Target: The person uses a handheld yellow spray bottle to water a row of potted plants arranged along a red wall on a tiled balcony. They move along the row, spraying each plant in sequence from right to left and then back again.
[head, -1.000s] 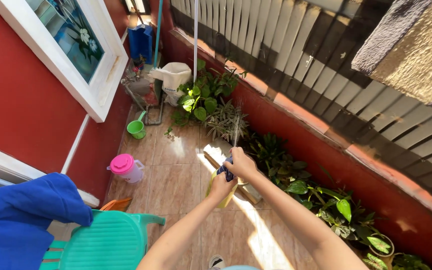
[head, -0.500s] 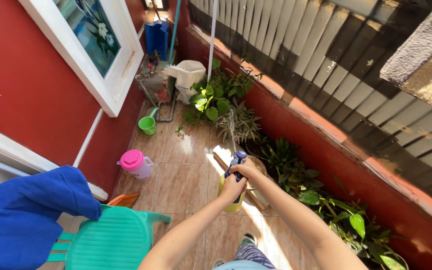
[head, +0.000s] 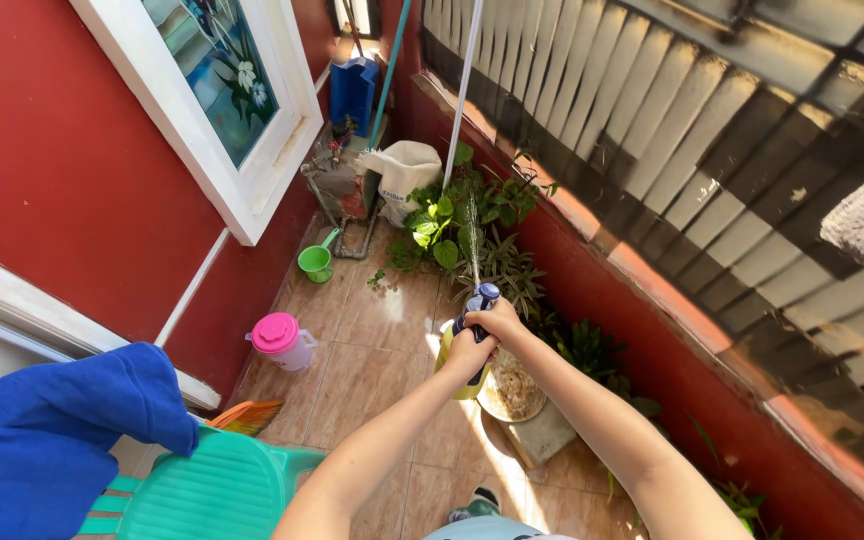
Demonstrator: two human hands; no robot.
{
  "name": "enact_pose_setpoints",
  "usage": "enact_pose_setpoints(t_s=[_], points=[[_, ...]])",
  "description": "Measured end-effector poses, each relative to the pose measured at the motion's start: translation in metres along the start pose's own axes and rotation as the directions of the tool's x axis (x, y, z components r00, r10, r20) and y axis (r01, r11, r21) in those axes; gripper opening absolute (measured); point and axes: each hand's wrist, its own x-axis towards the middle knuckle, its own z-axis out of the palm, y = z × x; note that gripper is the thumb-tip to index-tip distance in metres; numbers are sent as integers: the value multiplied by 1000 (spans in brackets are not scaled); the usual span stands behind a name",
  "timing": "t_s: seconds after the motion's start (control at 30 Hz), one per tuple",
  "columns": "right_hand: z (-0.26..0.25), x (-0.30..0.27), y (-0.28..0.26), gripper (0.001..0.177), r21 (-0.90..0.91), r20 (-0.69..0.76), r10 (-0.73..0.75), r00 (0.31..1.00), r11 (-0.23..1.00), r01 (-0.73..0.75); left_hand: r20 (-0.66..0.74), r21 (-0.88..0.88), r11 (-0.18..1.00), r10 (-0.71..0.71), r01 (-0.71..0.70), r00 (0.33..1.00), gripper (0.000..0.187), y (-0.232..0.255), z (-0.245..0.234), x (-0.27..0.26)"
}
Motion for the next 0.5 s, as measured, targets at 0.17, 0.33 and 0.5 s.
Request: enact_pose_setpoints(t_s=[0.17, 0.33, 0.5], points=[[-3, 38, -3, 58, -58, 68, -35, 997, 998, 39, -45, -34, 998, -49, 48, 998, 23, 6, 5, 26], [11, 58, 5, 57, -66, 93, -16, 995, 998, 22, -37, 28, 994, -102, 103, 994, 29, -15, 5, 51], [22, 88, 14, 59, -39, 65, 136, 989, 990, -134, 38, -34, 979, -199, 201, 979, 32, -28, 3, 90]])
